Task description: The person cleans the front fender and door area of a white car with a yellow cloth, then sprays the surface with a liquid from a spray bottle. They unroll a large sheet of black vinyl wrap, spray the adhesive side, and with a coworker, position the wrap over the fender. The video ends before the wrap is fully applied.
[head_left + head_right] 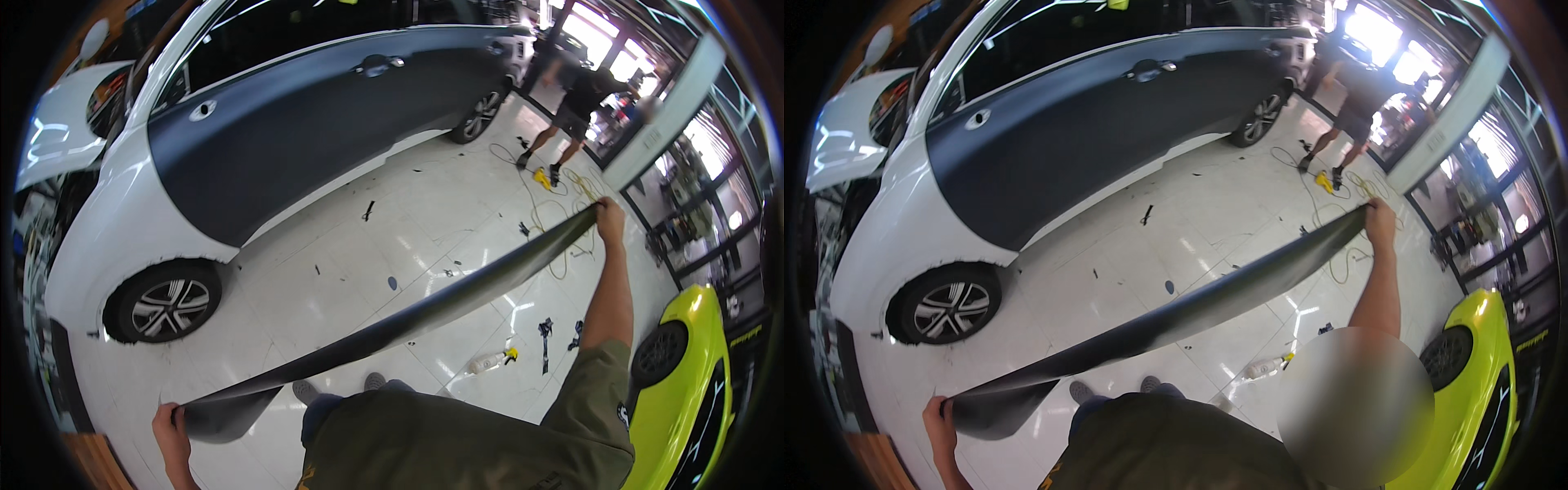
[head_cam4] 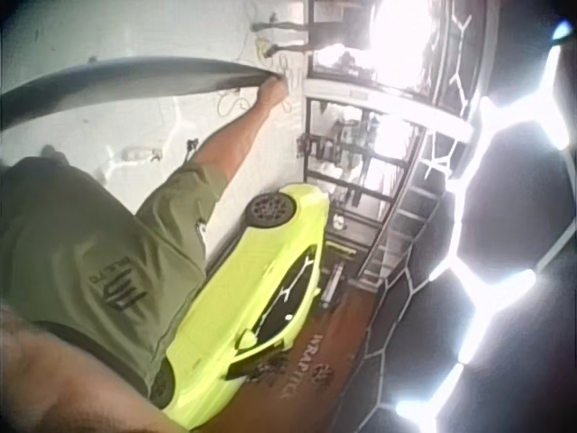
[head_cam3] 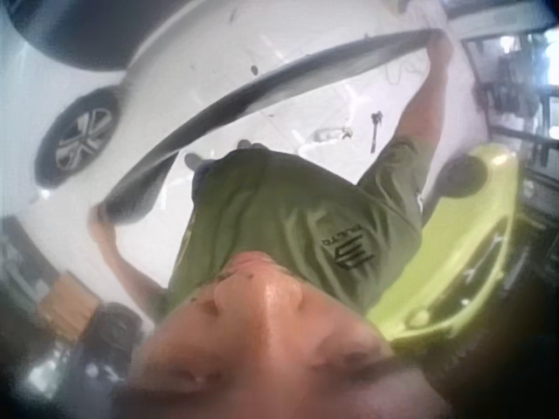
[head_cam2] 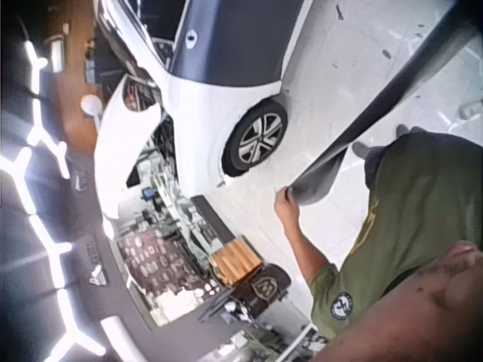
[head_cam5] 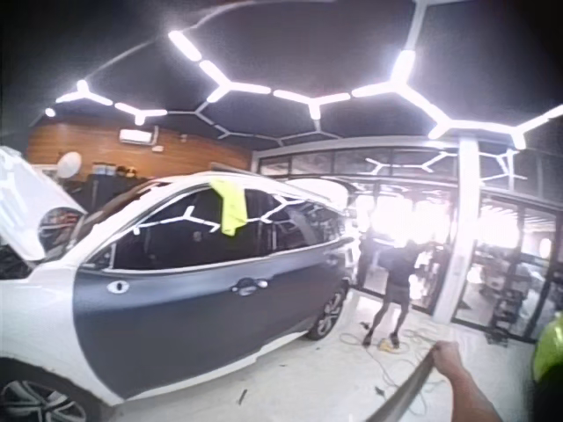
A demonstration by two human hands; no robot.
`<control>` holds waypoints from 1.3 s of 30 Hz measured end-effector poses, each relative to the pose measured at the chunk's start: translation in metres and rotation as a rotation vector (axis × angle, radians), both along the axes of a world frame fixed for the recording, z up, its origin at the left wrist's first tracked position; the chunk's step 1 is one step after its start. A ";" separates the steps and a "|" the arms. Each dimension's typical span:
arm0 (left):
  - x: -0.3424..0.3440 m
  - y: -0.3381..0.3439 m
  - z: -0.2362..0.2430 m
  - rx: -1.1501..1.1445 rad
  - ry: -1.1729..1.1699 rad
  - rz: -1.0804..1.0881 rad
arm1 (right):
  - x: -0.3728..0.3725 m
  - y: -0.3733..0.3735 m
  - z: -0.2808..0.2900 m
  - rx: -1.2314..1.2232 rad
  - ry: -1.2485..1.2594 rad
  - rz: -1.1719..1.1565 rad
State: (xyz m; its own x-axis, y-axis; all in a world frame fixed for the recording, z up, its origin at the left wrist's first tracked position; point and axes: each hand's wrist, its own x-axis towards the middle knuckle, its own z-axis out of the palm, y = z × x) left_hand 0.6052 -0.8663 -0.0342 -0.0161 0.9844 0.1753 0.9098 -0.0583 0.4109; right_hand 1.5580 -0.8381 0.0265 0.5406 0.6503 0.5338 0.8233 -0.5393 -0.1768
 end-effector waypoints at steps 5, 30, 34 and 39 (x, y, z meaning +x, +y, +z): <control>-0.003 0.022 0.005 0.063 -0.065 0.064 | -0.017 -0.009 -0.001 0.027 0.011 -0.041; 0.057 0.046 0.089 -0.148 0.103 0.027 | 0.001 -0.060 -0.042 -0.006 0.140 -0.140; 0.055 0.048 0.093 -0.163 0.157 0.034 | 0.000 -0.051 -0.041 -0.012 0.131 -0.128; 0.051 0.046 0.090 -0.184 0.139 0.069 | 0.004 -0.042 -0.046 -0.033 0.028 -0.077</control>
State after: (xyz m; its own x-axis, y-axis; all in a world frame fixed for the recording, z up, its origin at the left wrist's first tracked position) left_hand 0.6562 -0.8200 0.0558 -0.0723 0.9974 -0.0014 0.9577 0.0698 0.2791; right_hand 1.5622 -0.8804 -0.0197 0.6040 0.6233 0.4966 0.7744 -0.6063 -0.1808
